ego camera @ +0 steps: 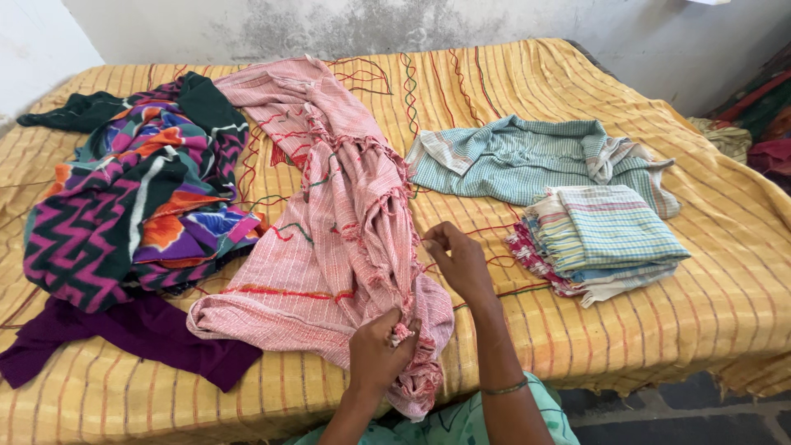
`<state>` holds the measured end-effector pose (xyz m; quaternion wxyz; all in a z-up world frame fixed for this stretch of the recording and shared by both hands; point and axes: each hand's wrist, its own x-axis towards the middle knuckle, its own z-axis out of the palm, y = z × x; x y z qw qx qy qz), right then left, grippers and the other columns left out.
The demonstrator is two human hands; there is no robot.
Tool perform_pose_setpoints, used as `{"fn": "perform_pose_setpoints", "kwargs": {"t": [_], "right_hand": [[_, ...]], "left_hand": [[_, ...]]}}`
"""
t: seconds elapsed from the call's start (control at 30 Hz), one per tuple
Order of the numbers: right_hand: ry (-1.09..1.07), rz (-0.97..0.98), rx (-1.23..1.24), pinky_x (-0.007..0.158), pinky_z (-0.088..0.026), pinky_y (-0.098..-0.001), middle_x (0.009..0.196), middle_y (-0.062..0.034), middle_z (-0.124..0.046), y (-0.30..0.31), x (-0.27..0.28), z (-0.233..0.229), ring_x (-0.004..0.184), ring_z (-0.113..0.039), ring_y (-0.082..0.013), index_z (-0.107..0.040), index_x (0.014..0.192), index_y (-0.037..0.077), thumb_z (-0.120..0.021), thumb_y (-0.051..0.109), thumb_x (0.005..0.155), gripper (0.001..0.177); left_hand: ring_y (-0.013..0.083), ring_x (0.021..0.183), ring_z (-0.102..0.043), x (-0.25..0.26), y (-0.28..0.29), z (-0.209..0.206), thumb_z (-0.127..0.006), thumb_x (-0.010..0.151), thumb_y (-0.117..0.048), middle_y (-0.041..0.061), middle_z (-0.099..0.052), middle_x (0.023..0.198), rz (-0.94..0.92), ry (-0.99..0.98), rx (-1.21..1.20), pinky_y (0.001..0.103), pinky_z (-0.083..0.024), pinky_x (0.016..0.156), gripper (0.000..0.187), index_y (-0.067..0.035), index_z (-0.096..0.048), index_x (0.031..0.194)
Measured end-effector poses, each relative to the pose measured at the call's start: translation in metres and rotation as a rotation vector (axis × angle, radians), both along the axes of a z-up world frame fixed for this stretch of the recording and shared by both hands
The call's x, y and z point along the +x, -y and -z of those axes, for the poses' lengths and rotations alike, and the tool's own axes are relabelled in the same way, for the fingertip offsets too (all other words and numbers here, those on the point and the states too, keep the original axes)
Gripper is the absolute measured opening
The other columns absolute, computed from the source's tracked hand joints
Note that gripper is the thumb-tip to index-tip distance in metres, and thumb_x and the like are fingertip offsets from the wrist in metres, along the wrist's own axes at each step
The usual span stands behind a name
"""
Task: The person folds a pink patterned cloth on a bed, smoothing and aligning its edges before folding it into a compact rectangle. They then place the folded cloth onto a stack of other folded textiles.
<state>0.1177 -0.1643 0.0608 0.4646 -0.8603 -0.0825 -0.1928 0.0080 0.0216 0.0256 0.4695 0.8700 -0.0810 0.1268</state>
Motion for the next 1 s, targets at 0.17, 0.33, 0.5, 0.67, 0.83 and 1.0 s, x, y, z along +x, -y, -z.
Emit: {"fn": "perform_pose_setpoints", "kwargs": {"t": [0.17, 0.33, 0.5, 0.67, 0.83, 1.0], "right_hand": [[-0.184, 0.104, 0.005, 0.071, -0.055, -0.034, 0.087, -0.0072, -0.077, 0.013, 0.046, 0.074, 0.078, -0.073, -0.017, -0.069, 0.107, 0.004, -0.066, 0.03, 0.094, 0.029], [-0.302, 0.096, 0.258, 0.065, -0.053, -0.0337, 0.081, -0.0105, -0.073, -0.014, 0.066, 0.117, 0.069, -0.068, -0.018, -0.059, 0.123, 0.004, -0.065, 0.037, 0.095, 0.044], [-0.18, 0.122, 0.442, 0.056, -0.051, -0.0277, 0.08, -0.0058, -0.075, -0.016, 0.058, 0.103, 0.06, -0.063, -0.0111, -0.076, 0.112, 0.003, -0.064, 0.012, 0.089, 0.027], [0.035, 0.159, 0.602, 0.056, -0.055, -0.0239, 0.079, -0.0047, -0.071, 0.012, 0.046, 0.058, 0.062, -0.063, -0.0073, -0.076, 0.111, 0.003, -0.066, 0.004, 0.096, 0.017], [0.014, 0.096, 0.362, 0.053, -0.057, -0.0244, 0.083, -0.0018, -0.074, -0.01, 0.032, 0.037, 0.062, -0.065, -0.0084, -0.077, 0.108, 0.009, -0.069, 0.01, 0.095, 0.015], [0.152, -0.376, 0.098, 0.072, -0.057, -0.0305, 0.096, -0.01, -0.074, -0.054, 0.019, 0.046, 0.084, -0.07, -0.0163, -0.073, 0.103, 0.005, -0.07, 0.008, 0.094, 0.009]], "left_hand": [[0.0323, 0.063, -0.067, 0.003, 0.006, 0.012, -0.081, 0.069, -0.026, 0.014, -0.067, 0.074, 0.094, 0.129, 0.036, 0.044, -0.051, 0.059, 0.031, -0.005, -0.064, 0.084], [0.0345, 0.066, -0.066, -0.001, 0.01, 0.023, -0.08, 0.065, -0.023, 0.015, -0.065, 0.073, 0.244, 0.212, 0.042, 0.046, -0.051, 0.061, 0.032, -0.005, -0.063, 0.086], [0.038, 0.071, -0.065, -0.011, 0.014, 0.03, -0.07, 0.065, -0.016, 0.016, -0.065, 0.077, 0.42, 0.33, 0.114, 0.049, -0.051, 0.066, 0.03, -0.006, -0.063, 0.092], [0.0385, 0.07, -0.065, -0.023, 0.025, 0.034, -0.073, 0.069, -0.016, 0.015, -0.063, 0.071, 0.52, 0.279, 0.167, 0.05, -0.05, 0.065, 0.023, -0.007, -0.06, 0.086], [0.0381, 0.07, -0.066, -0.03, 0.034, 0.037, -0.073, 0.069, -0.016, 0.015, -0.064, 0.072, 0.545, 0.279, 0.162, 0.05, -0.051, 0.065, 0.024, -0.006, -0.06, 0.087], [0.0371, 0.07, -0.067, -0.031, 0.031, 0.042, -0.072, 0.068, -0.014, 0.014, -0.066, 0.072, 0.522, 0.273, 0.214, 0.049, -0.052, 0.066, 0.024, -0.008, -0.063, 0.089]]}}
